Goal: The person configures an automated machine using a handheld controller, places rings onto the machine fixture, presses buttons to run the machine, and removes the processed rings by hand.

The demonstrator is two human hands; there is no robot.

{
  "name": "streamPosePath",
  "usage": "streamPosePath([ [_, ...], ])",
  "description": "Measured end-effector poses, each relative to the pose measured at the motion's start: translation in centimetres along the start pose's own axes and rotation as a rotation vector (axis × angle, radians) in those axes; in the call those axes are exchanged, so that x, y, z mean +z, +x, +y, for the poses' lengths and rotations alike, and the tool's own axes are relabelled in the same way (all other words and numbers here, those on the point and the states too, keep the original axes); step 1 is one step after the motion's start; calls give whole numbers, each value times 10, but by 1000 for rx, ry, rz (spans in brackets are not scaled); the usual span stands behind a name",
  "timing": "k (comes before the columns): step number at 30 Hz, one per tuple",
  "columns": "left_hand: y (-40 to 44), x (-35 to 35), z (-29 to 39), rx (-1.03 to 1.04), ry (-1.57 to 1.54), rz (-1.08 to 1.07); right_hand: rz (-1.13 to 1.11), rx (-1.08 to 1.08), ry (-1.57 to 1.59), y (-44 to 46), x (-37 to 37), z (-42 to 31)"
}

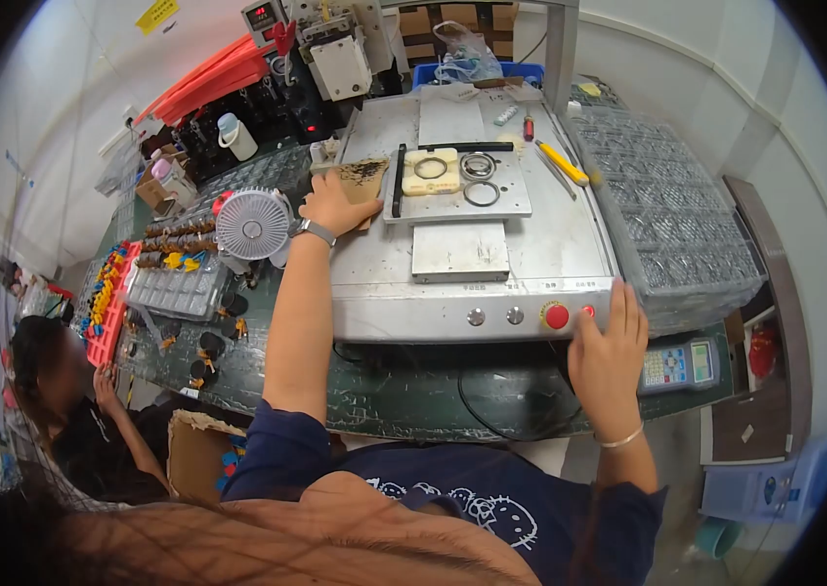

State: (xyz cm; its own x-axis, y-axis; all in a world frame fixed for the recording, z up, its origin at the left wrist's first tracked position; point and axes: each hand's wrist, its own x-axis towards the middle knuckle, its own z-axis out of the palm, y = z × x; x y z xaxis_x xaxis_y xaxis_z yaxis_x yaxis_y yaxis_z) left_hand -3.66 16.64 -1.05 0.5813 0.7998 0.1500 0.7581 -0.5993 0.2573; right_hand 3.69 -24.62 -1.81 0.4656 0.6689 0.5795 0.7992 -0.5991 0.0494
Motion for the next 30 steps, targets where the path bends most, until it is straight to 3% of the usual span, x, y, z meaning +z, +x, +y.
streamPosePath([
  [6, -4, 6, 4, 29, 42, -22, 88, -203, 363, 121, 0, -44],
  [8, -3, 8, 5, 40, 84, -17, -128, -139, 241, 183, 30, -47],
  [12, -9, 2, 7, 121, 74, 22, -286, -263, 441, 257, 112, -13],
  [16, -10, 6, 7, 210, 120, 137, -323, -189, 543, 254, 139, -8],
  [19, -12, 6, 10, 271, 189, 172, -185, -165, 508, 241, 139, -6],
  [22, -18, 6, 13, 331, 186, 194, -202, -174, 532, 235, 137, 3],
  [30, -20, 5, 16, 348, 226, 135, -195, -139, 362, 233, 129, 5],
])
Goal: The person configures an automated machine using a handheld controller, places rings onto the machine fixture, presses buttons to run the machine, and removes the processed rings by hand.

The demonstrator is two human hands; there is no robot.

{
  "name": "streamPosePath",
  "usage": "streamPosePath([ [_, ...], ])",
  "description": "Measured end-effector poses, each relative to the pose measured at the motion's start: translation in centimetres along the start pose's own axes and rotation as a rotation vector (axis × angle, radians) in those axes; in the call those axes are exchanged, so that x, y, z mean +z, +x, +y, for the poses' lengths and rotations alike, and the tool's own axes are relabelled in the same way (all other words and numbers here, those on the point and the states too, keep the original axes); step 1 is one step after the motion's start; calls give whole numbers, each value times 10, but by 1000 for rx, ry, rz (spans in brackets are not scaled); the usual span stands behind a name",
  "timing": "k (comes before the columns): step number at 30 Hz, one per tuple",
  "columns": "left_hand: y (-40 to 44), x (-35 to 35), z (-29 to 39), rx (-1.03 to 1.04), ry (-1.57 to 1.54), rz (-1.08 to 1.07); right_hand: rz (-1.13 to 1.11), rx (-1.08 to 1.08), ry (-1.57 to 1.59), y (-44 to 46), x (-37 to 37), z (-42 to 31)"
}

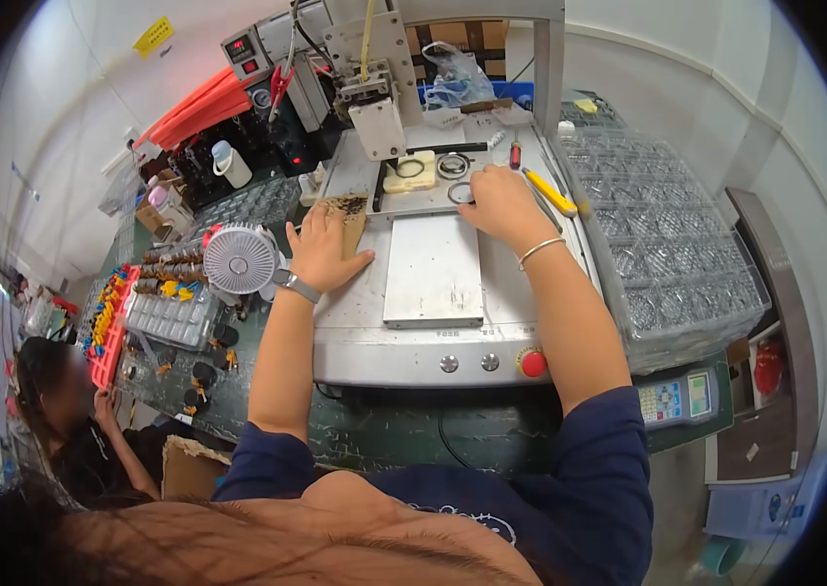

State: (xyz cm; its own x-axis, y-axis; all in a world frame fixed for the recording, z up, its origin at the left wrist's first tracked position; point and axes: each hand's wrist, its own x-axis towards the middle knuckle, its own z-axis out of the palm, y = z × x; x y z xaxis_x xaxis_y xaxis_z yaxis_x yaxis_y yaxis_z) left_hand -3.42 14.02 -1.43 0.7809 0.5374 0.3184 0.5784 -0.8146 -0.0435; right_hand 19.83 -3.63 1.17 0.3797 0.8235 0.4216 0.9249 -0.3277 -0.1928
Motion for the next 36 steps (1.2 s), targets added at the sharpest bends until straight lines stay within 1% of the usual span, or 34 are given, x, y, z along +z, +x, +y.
streamPosePath([
  [2, 1, 0, 0, -30, -33, -67, -3, 19, -16, -1, -4, -2],
  [3, -1, 2, 0, -1, -4, 20, -1, 36, -34, -1, -4, -2],
  [4, -1, 3, 0, -4, 1, 13, -5, 35, -26, -1, -2, 0],
  [6, 1, 0, 1, -28, -22, -61, 97, -57, 67, -1, 2, 6],
  [7, 3, 0, 1, -34, -24, -61, 76, -29, 98, 0, 5, 7],
  [9, 3, -7, 4, -40, 0, -93, 6, -64, 71, 4, 12, 16],
  [10, -1, -7, 4, 15, -21, 79, 19, -74, 109, 3, 11, 16],
  [11, 2, -11, 2, 49, 17, -9, 26, -81, 156, 2, 9, 12],
  [12, 1, -20, 1, 86, -12, -32, 38, -92, 222, 3, 14, 17],
  [14, -1, -5, -6, 55, -52, 77, 58, -166, 257, 4, 13, 20],
  [15, 0, 17, -11, 48, -87, 189, 83, -166, 296, 5, 19, 23],
  [17, 0, 12, -7, 20, -107, 130, 111, -148, 308, 3, 13, 14],
  [18, -1, 2, -5, -4, -126, 36, 85, -107, 292, 3, 12, 13],
  [19, -2, 2, -5, -6, -125, 31, 81, -106, 296, 2, 9, 11],
  [21, -3, 2, -6, 20, -145, 124, 26, -60, 236, 3, 4, 8],
  [22, -2, 2, -5, 17, -142, 120, 23, -62, 240, 3, 1, 10],
  [24, 1, -1, -4, -28, -186, 90, -2, -149, 325, 3, 0, 12],
  [25, -1, -5, -1, -17, -183, 256, 82, -235, 307, 7, 17, 30],
  [26, 1, -21, 3, 64, -154, 255, 13, -116, 358, 7, 23, 40],
  [27, 0, -32, 8, -13, -266, 370, -10, -159, 273, 12, 30, 54],
  [28, 3, -19, 8, -54, -358, 577, -36, -96, 348, 15, 36, 56],
  [29, -5, -30, 17, -187, -348, 572, -48, -106, 416, 19, 44, 64],
  [30, -16, -25, 24, -95, -415, 751, -79, -143, 350, 30, 61, 88],
  [31, -33, -18, 37, 20, -603, 1019, -108, -182, 285, 41, 78, 113],
  [32, -67, -32, 45, 145, -633, 1066, -95, -217, 274, 48, 81, 112],
  [33, -111, -52, 52, 152, -695, 943, -51, -251, 308, 50, 76, 80],
  [35, -182, -77, 59, 155, -681, 941, 40, -359, 487, 37, 66, -3],
  [36, -209, -92, 58, 185, -705, 994, 56, -442, 619, 24, 63, -57],
])
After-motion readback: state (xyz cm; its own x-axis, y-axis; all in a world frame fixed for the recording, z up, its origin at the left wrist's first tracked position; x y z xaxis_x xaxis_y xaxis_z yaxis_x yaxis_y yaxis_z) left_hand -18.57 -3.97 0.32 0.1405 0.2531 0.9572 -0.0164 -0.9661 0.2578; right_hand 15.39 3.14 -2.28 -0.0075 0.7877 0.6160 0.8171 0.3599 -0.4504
